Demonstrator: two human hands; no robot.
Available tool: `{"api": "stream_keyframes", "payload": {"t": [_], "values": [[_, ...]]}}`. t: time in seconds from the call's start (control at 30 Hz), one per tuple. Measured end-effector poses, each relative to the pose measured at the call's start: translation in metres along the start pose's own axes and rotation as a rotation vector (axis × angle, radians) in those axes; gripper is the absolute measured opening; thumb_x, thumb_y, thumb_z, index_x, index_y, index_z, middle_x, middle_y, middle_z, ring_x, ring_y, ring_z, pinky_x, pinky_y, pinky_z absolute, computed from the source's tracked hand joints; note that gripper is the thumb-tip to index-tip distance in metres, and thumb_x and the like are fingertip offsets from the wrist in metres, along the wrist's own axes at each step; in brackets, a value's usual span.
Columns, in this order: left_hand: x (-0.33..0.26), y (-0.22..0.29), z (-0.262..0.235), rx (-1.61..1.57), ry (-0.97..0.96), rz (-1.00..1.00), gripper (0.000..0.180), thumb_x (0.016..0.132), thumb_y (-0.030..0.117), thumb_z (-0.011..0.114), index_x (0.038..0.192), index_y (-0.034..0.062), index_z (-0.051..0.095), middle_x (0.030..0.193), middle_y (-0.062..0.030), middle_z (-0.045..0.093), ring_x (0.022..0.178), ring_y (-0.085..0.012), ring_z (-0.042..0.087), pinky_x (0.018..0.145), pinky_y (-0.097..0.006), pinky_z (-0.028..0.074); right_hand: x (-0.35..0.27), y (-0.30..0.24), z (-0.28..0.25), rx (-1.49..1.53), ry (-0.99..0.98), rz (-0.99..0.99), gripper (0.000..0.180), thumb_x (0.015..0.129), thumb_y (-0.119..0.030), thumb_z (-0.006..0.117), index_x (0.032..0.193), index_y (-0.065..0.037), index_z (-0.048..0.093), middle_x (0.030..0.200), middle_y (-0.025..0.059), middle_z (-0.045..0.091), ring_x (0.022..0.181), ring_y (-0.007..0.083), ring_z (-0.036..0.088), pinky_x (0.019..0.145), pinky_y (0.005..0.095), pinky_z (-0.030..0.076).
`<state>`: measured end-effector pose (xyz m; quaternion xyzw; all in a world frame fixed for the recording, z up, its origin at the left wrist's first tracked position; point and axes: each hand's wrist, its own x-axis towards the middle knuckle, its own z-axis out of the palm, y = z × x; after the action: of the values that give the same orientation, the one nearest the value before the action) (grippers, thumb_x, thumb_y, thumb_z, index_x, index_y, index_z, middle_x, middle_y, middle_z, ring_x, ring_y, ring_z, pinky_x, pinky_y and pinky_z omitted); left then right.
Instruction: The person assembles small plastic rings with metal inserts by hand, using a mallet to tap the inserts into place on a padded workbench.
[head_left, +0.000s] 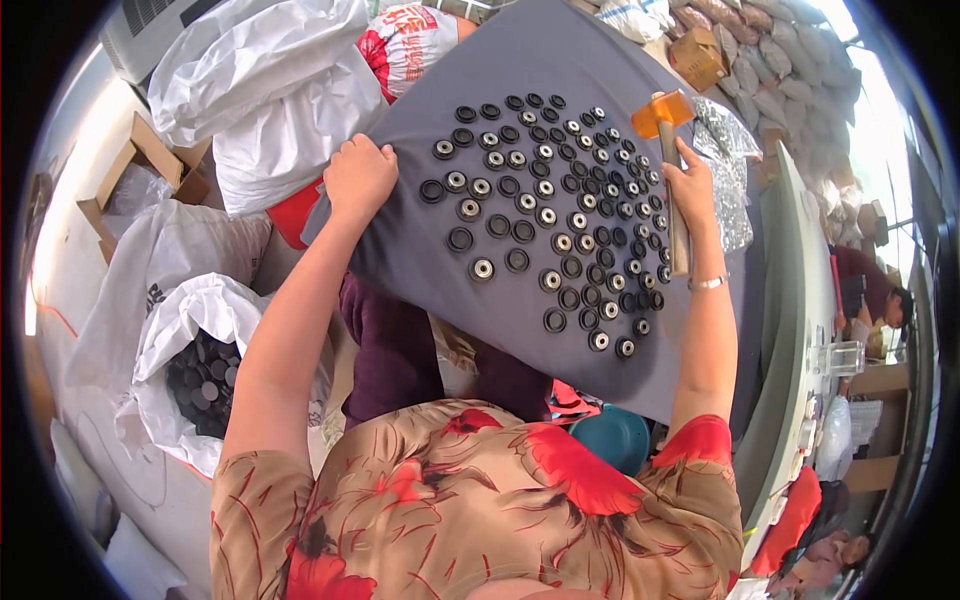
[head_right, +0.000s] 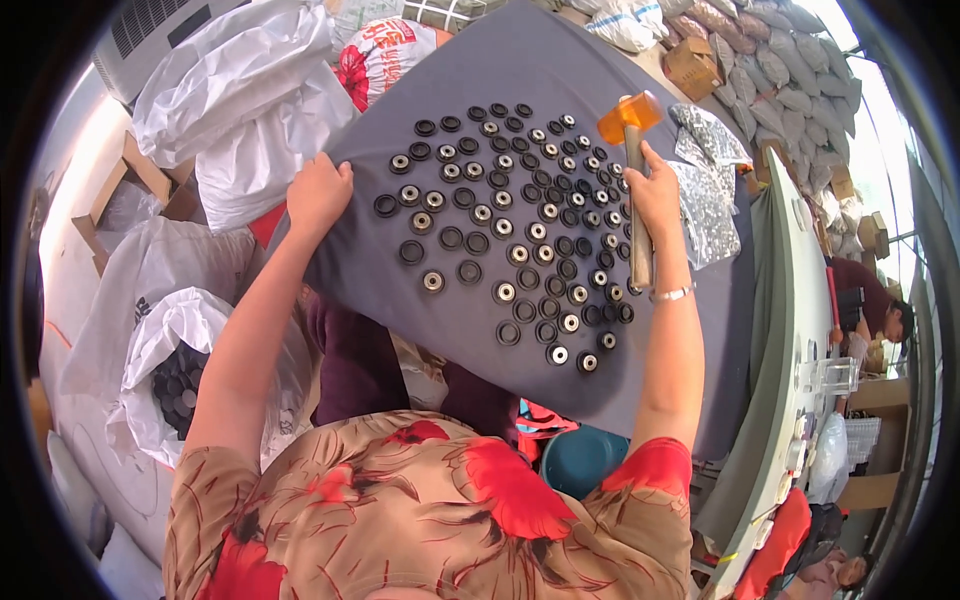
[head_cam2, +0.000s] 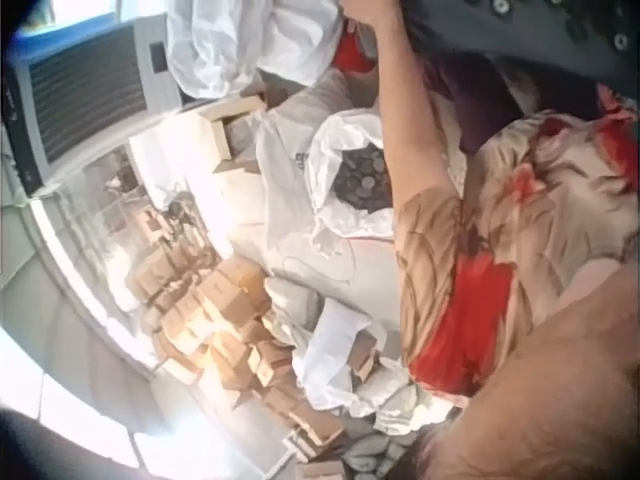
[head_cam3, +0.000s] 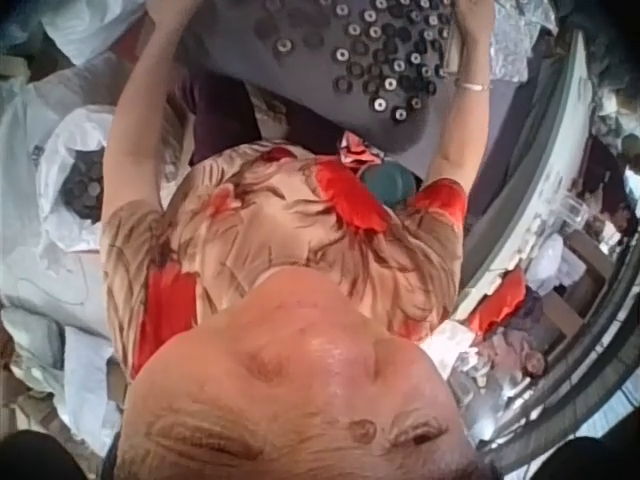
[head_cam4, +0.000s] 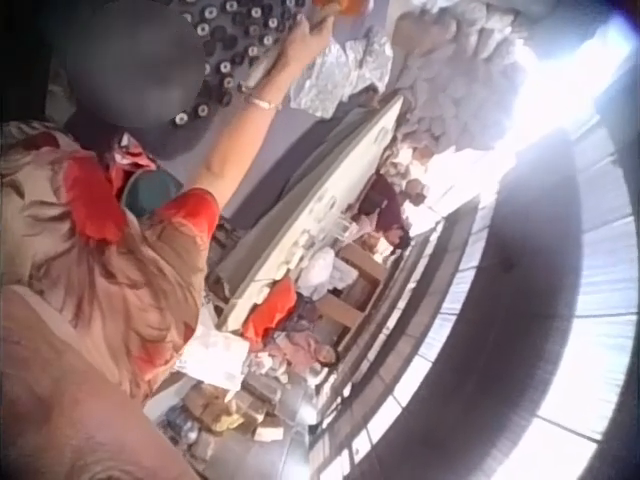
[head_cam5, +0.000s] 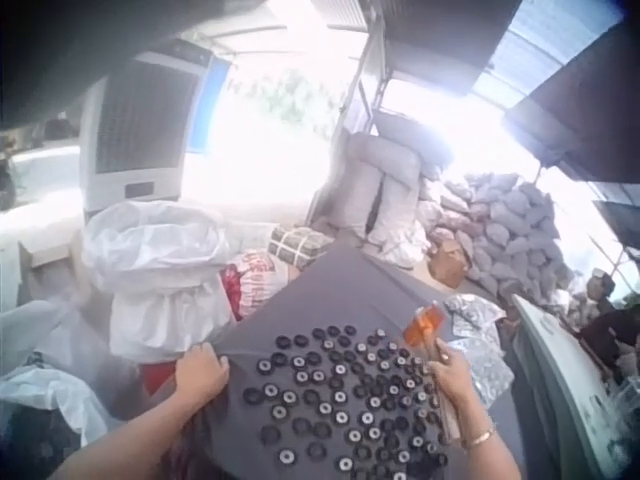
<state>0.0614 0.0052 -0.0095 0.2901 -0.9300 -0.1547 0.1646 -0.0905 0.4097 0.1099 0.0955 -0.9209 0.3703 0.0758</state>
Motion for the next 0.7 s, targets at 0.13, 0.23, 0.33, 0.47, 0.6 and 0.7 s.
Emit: {"api": "stream_keyframes", "payload": {"t": [0.13,0.23,0.33,0.47,0.6,0.7], "values": [[0.001,0.004,-0.002,0.004,-0.016,0.002,0.042,0.090,0.036,0.053,0.099,-0.0039,0.059,0.099,-0.0229,0.065,0.094,-0.0387,0.064,0.081,-0.048,0.051,-0.027,0.005,0.004,-0.021,-0.010,0.016,0.060,0.082,-0.006,0.063,0.139,-0.006,0.048,0.083,0.0106,0.067,0.050,0.0125,0.057,0.048,0.0294,0.049],[-0.001,0.004,0.002,0.007,-0.012,0.008,0.042,0.089,0.036,0.053,0.099,-0.0041,0.059,0.099,-0.0230,0.065,0.094,-0.0389,0.064,0.081,-0.048,0.051,-0.018,0.023,0.030,-0.257,-0.025,-0.037,0.062,0.079,-0.006,0.064,0.140,-0.007,0.048,0.088,0.0115,0.069,0.051,0.0139,0.059,0.055,0.0315,0.052],[0.000,0.004,0.003,0.009,-0.006,-0.006,0.041,0.089,0.036,0.053,0.098,-0.0042,0.060,0.100,-0.0234,0.065,0.093,-0.0389,0.065,0.081,-0.048,0.052,-0.012,0.027,0.018,-0.064,-0.127,0.115,0.062,0.080,-0.006,0.064,0.140,-0.007,0.048,0.090,0.0122,0.070,0.055,0.0145,0.061,0.057,0.0316,0.053],[-0.002,0.005,-0.006,-0.002,-0.036,-0.004,0.042,0.090,0.036,0.052,0.098,-0.0044,0.060,0.101,-0.0244,0.065,0.094,-0.0392,0.064,0.082,-0.048,0.051,-0.024,0.020,0.019,-0.030,-0.011,0.045,0.062,0.080,-0.007,0.063,0.140,-0.007,0.047,0.088,0.0114,0.069,0.057,0.0148,0.062,0.058,0.0306,0.053],[-0.001,0.003,0.000,-0.014,-0.027,-0.011,0.042,0.090,0.036,0.052,0.098,-0.0044,0.059,0.101,-0.0242,0.065,0.095,-0.0394,0.064,0.083,-0.048,0.051,-0.019,0.027,0.022,-0.053,-0.076,0.088,0.062,0.080,-0.007,0.063,0.139,-0.006,0.048,0.083,0.0103,0.067,0.051,0.0130,0.058,0.048,0.0300,0.050],[-0.001,0.000,0.002,0.012,-0.020,-0.007,0.042,0.090,0.036,0.053,0.098,-0.0046,0.059,0.099,-0.0235,0.065,0.095,-0.0397,0.064,0.083,-0.049,0.051,-0.013,0.027,0.005,0.041,-0.018,0.090,0.061,0.080,-0.006,0.063,0.139,-0.005,0.048,0.081,0.0099,0.067,0.050,0.0124,0.057,0.046,0.0302,0.049]]}}
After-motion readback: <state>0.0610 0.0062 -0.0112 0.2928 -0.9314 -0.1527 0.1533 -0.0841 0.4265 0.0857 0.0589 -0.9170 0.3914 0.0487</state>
